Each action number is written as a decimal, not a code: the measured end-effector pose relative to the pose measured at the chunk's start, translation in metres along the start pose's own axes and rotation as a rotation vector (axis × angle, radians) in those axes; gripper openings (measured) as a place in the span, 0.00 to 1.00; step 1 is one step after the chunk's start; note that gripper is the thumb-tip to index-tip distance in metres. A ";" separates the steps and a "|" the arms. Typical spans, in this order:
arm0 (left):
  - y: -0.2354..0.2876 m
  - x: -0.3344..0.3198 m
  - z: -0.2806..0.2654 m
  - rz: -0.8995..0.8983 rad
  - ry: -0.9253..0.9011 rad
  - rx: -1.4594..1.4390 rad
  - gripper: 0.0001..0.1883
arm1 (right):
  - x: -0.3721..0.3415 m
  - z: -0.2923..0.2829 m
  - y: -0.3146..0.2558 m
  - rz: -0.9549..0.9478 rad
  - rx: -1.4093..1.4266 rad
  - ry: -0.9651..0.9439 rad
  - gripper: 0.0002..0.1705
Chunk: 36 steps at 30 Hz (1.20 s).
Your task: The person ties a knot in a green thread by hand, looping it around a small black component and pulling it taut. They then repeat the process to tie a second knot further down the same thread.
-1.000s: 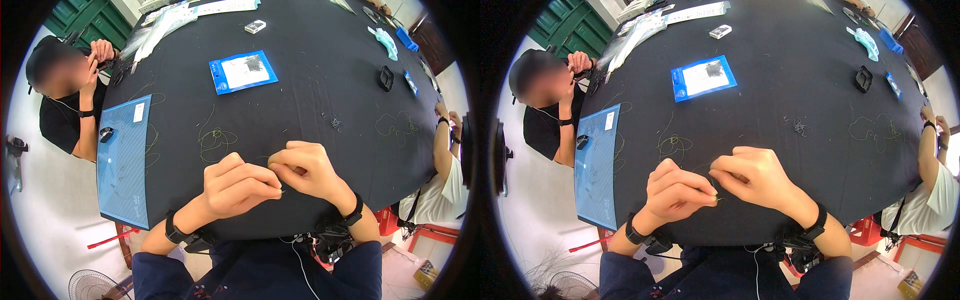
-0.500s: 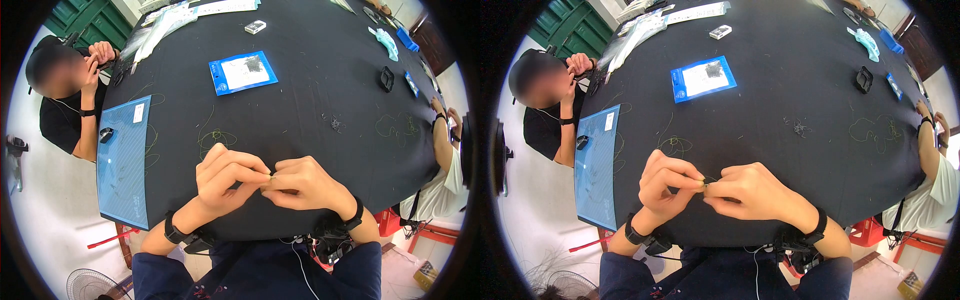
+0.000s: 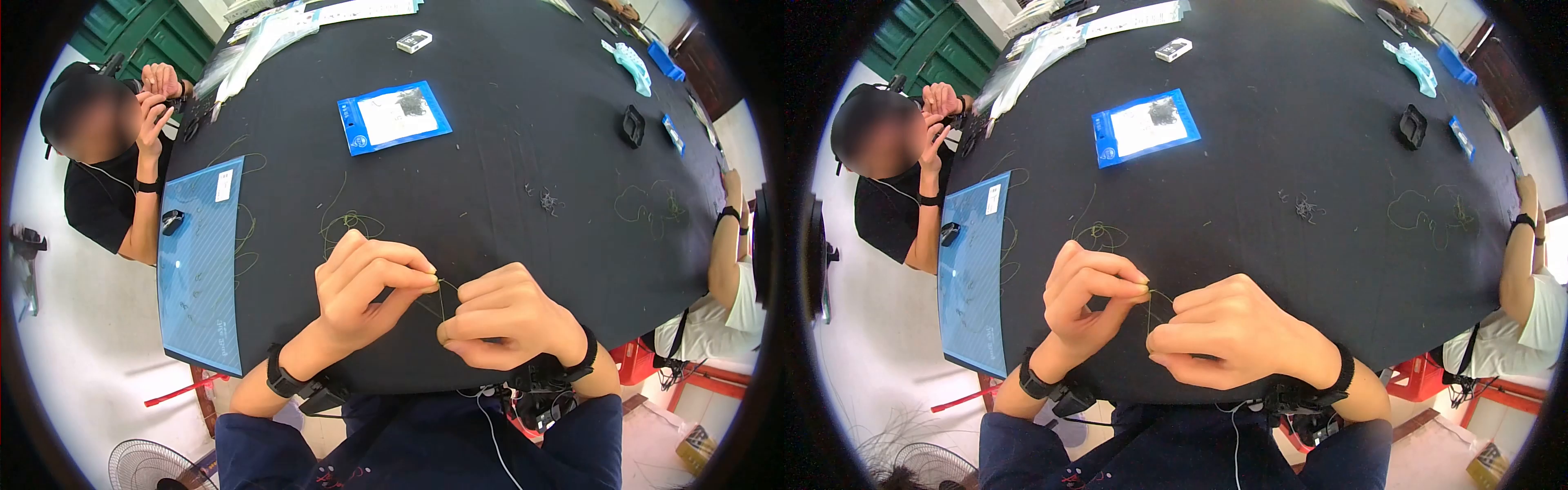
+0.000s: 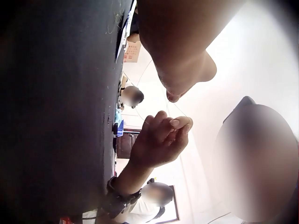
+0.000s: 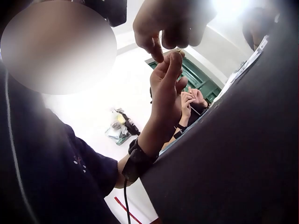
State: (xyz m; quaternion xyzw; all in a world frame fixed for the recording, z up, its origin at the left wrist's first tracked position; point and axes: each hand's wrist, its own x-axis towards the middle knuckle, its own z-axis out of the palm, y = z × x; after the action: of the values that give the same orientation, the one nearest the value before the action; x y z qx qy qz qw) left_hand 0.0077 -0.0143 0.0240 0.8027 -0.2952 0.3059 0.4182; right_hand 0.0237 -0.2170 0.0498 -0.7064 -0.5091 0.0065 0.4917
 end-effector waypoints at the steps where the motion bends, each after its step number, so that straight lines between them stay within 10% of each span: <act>1: 0.000 0.000 0.000 0.003 -0.011 0.002 0.12 | 0.001 -0.002 0.000 -0.017 -0.001 0.024 0.05; 13: 0.006 0.002 0.003 0.060 -0.134 -0.103 0.10 | 0.001 -0.008 0.009 0.108 -0.113 0.286 0.04; 36: 0.008 -0.006 0.004 -0.193 -0.041 -0.322 0.09 | -0.002 0.015 0.020 0.330 -0.137 -0.008 0.04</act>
State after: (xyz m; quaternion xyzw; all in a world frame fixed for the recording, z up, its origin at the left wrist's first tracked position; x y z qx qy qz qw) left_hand -0.0012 -0.0203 0.0219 0.7561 -0.2705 0.1971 0.5624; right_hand 0.0292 -0.2079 0.0268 -0.8123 -0.3873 0.0552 0.4325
